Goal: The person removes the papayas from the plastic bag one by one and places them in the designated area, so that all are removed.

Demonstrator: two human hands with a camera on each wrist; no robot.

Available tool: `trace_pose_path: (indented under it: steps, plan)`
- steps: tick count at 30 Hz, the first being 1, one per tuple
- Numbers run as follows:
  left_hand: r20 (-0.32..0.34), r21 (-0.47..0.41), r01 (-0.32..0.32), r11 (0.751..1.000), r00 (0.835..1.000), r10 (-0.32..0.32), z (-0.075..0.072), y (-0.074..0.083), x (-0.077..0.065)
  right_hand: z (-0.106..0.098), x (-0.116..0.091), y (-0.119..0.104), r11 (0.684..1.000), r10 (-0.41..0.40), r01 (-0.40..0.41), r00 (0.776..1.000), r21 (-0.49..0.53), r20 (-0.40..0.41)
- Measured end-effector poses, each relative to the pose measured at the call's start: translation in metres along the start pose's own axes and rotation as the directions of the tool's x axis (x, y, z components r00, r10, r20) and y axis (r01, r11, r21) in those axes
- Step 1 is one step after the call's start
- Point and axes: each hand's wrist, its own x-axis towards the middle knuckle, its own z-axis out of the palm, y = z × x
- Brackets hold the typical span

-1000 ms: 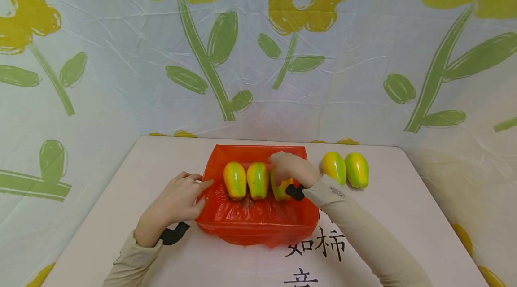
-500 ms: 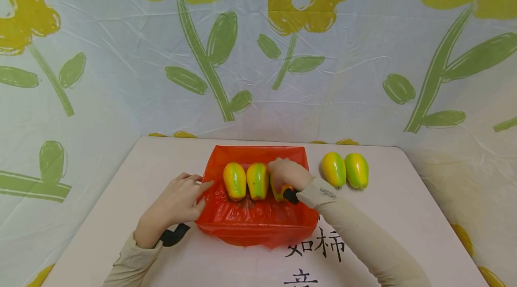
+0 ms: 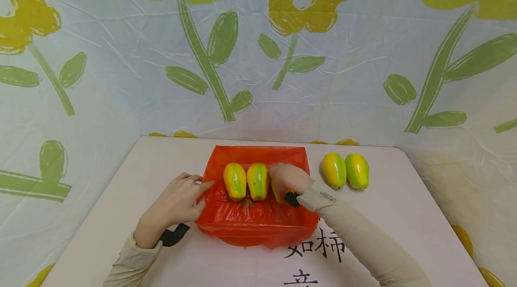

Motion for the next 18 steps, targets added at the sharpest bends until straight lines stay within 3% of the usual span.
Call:
trace_pose_path:
  steps: [12, 18]
  plan:
    - [0.013, -0.005, 0.003, 1.0, 1.0, -0.003, -0.001, 0.001, 0.0, 0.002, -0.003, 0.0, 1.0, 0.02, -0.019, 1.0, 0.006, -0.022]
    - [0.014, -0.003, 0.003, 1.0, 1.0, -0.003, -0.001, 0.0, 0.0, -0.001, -0.011, 0.001, 1.0, -0.011, 0.011, 0.998, -0.002, -0.059]
